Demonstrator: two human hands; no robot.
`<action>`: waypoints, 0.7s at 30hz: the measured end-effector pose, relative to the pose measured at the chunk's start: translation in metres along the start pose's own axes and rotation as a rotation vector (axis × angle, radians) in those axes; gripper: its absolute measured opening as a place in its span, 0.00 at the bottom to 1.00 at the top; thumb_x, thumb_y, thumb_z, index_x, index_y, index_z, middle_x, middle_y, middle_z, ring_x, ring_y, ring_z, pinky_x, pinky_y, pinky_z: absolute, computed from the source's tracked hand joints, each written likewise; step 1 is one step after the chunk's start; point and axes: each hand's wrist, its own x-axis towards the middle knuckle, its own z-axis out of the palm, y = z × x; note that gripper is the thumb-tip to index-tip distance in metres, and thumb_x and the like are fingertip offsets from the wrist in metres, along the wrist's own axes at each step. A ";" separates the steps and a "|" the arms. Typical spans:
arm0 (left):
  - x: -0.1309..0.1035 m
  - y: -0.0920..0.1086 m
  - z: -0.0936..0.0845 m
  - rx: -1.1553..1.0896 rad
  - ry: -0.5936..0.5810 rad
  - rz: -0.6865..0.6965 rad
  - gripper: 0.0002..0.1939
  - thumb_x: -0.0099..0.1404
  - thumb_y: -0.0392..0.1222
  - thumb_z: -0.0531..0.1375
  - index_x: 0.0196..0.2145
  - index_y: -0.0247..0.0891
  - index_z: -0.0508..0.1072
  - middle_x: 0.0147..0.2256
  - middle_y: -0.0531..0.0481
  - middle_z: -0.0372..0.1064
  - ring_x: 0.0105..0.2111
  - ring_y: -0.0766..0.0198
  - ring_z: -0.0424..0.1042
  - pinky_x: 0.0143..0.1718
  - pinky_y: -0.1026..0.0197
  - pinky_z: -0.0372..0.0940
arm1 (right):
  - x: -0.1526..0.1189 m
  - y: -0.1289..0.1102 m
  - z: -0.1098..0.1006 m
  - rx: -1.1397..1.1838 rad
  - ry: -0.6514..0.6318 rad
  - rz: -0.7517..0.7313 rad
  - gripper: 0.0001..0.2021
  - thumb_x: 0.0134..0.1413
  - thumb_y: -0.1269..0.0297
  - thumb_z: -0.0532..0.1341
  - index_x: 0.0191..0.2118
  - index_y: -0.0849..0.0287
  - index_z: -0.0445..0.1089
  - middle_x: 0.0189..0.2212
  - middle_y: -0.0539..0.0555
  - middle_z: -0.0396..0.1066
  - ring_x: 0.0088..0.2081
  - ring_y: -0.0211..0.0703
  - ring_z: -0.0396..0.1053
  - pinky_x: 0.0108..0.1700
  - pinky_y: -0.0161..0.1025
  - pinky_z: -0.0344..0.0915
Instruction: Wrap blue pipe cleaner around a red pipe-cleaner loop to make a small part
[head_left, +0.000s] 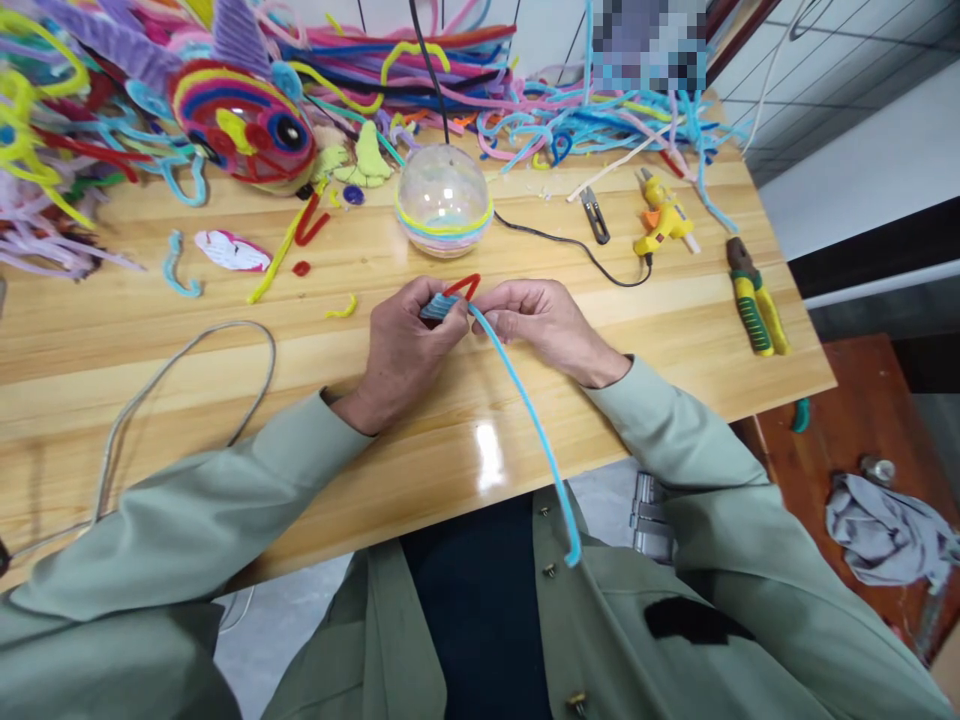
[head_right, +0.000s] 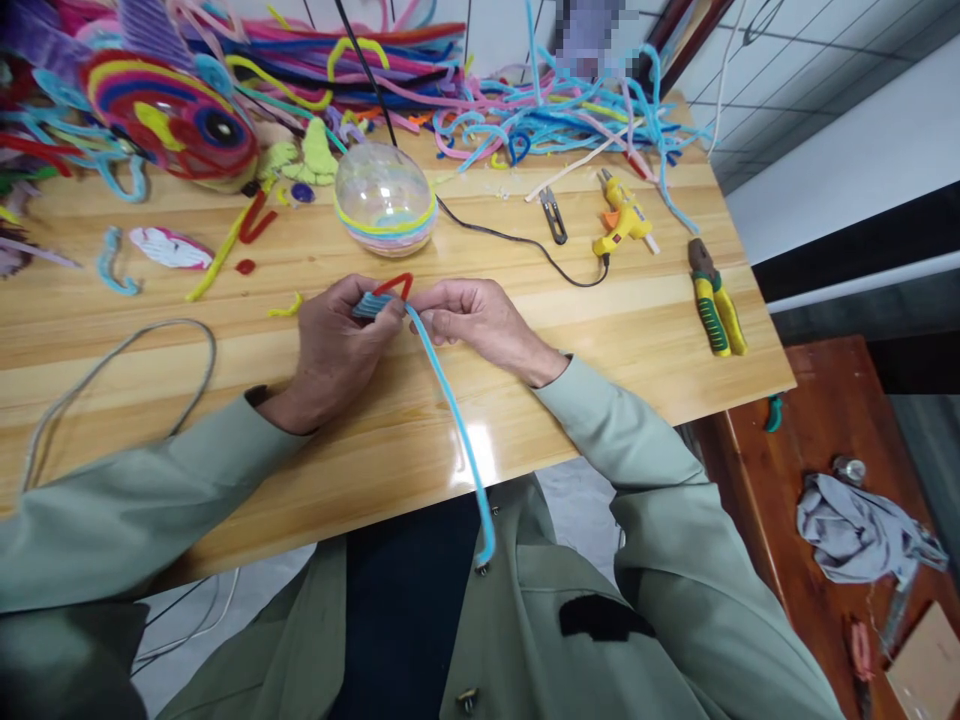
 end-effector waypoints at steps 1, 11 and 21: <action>0.001 0.000 0.000 0.004 -0.011 -0.008 0.06 0.65 0.37 0.68 0.31 0.42 0.76 0.27 0.57 0.72 0.29 0.64 0.68 0.34 0.59 0.64 | 0.000 0.000 0.001 -0.001 0.005 0.002 0.25 0.58 0.41 0.82 0.47 0.59 0.86 0.40 0.54 0.87 0.37 0.40 0.78 0.43 0.38 0.79; 0.003 0.005 -0.003 -0.331 -0.193 -0.267 0.16 0.69 0.49 0.73 0.28 0.43 0.77 0.24 0.53 0.70 0.25 0.63 0.63 0.28 0.57 0.59 | 0.006 -0.008 -0.003 -0.077 0.024 -0.070 0.28 0.55 0.36 0.82 0.38 0.58 0.79 0.32 0.49 0.79 0.31 0.36 0.71 0.37 0.35 0.74; 0.001 0.009 -0.002 -0.363 -0.216 -0.267 0.24 0.67 0.54 0.78 0.24 0.43 0.74 0.22 0.55 0.63 0.25 0.64 0.57 0.27 0.56 0.50 | 0.010 -0.002 0.001 -0.036 0.050 -0.094 0.30 0.49 0.36 0.84 0.35 0.57 0.75 0.29 0.46 0.75 0.29 0.34 0.68 0.35 0.34 0.72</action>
